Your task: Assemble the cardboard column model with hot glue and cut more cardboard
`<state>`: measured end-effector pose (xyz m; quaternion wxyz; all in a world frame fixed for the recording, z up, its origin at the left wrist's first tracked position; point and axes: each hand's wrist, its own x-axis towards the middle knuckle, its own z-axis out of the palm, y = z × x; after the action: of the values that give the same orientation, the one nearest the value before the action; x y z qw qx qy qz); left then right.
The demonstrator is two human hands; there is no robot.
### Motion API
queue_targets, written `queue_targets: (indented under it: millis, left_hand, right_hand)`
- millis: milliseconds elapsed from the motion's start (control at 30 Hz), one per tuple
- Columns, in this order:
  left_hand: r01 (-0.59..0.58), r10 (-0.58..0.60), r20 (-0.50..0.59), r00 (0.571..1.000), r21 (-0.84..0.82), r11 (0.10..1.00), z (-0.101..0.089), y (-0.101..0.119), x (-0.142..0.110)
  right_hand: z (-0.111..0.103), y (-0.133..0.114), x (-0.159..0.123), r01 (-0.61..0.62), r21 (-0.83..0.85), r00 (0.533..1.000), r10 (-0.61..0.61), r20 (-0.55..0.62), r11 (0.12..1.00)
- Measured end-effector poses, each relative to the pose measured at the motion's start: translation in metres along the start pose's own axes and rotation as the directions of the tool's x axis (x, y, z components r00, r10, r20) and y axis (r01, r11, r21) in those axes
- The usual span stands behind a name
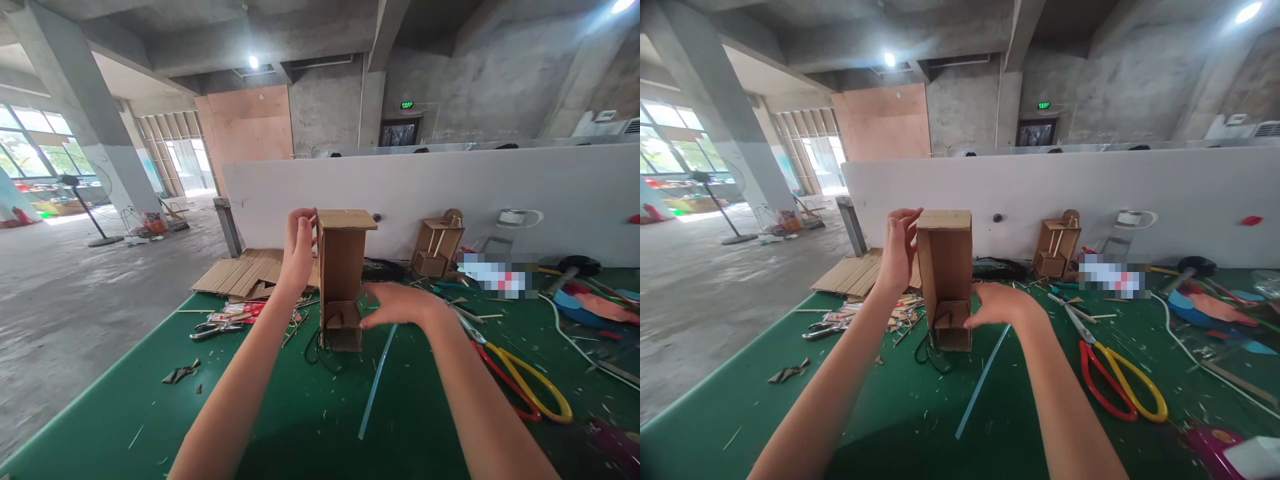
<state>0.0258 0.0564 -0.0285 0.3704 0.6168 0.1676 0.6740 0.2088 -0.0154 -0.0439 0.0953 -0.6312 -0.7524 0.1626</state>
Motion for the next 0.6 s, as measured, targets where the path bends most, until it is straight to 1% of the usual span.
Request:
queue_targets:
  millis: [33,67,133,233,300,367,400,433,467,500,533,567,600]
  left_hand:
    - [0.038,-0.039,-0.051,0.998,-0.021,0.999,0.0,0.001,0.001]
    - [0.07,-0.074,-0.097,0.993,-0.036,0.997,-0.001,0.003,0.002]
    - [0.114,-0.121,-0.158,0.98,-0.054,0.992,-0.002,0.005,0.004]
    - [0.123,-0.132,-0.193,0.972,-0.058,0.991,-0.007,0.006,0.006]
    - [0.105,-0.109,-0.216,0.97,-0.031,0.994,-0.014,0.005,0.01]
    - [0.073,-0.057,-0.251,0.966,0.055,0.996,-0.027,0.004,0.017]
    - [0.062,-0.021,-0.268,0.963,0.145,0.987,-0.036,0.004,0.02]
    - [0.06,0.023,-0.284,0.959,0.282,0.958,-0.046,0.003,0.024]
    - [0.081,0.057,-0.274,0.96,0.467,0.881,-0.057,0.001,0.027]
    - [0.101,0.054,-0.199,0.979,0.695,0.712,-0.069,-0.001,0.028]
    - [0.086,-0.046,-0.073,0.996,0.882,0.464,-0.079,-0.004,0.028]
    - [0.068,-0.139,-0.016,0.99,0.922,0.38,-0.088,-0.008,0.026]
    - [0.048,-0.215,0.028,0.976,0.94,0.339,-0.096,-0.013,0.022]
  right_hand:
    - [-0.006,0.0,-0.004,-0.02,-0.007,0.999,0.02,0.025,1.0]
    - [-0.01,0.001,-0.008,-0.044,-0.01,0.999,0.044,0.023,0.999]
    - [-0.018,0.002,-0.016,-0.097,-0.017,0.995,0.096,-0.037,0.995]
    - [-0.022,-0.001,-0.026,-0.126,-0.038,0.989,0.122,-0.086,0.991]
    - [-0.022,-0.006,-0.031,-0.122,-0.063,0.987,0.114,-0.11,0.991]
    - [-0.021,-0.014,-0.037,-0.115,-0.074,0.984,0.103,-0.146,0.991]
    - [-0.021,-0.017,-0.04,-0.111,-0.076,0.981,0.097,-0.166,0.991]
    - [-0.022,-0.021,-0.044,-0.108,-0.078,0.979,0.092,-0.183,0.991]
    - [-0.022,-0.024,-0.048,-0.103,-0.082,0.977,0.085,-0.197,0.991]
    - [-0.023,-0.026,-0.053,-0.096,-0.087,0.974,0.076,-0.211,0.992]
    - [-0.024,-0.028,-0.057,-0.09,-0.094,0.972,0.067,-0.225,0.991]
    - [-0.024,-0.03,-0.062,-0.086,-0.102,0.969,0.06,-0.239,0.991]
    - [-0.024,-0.032,-0.066,-0.086,-0.11,0.965,0.056,-0.257,0.99]
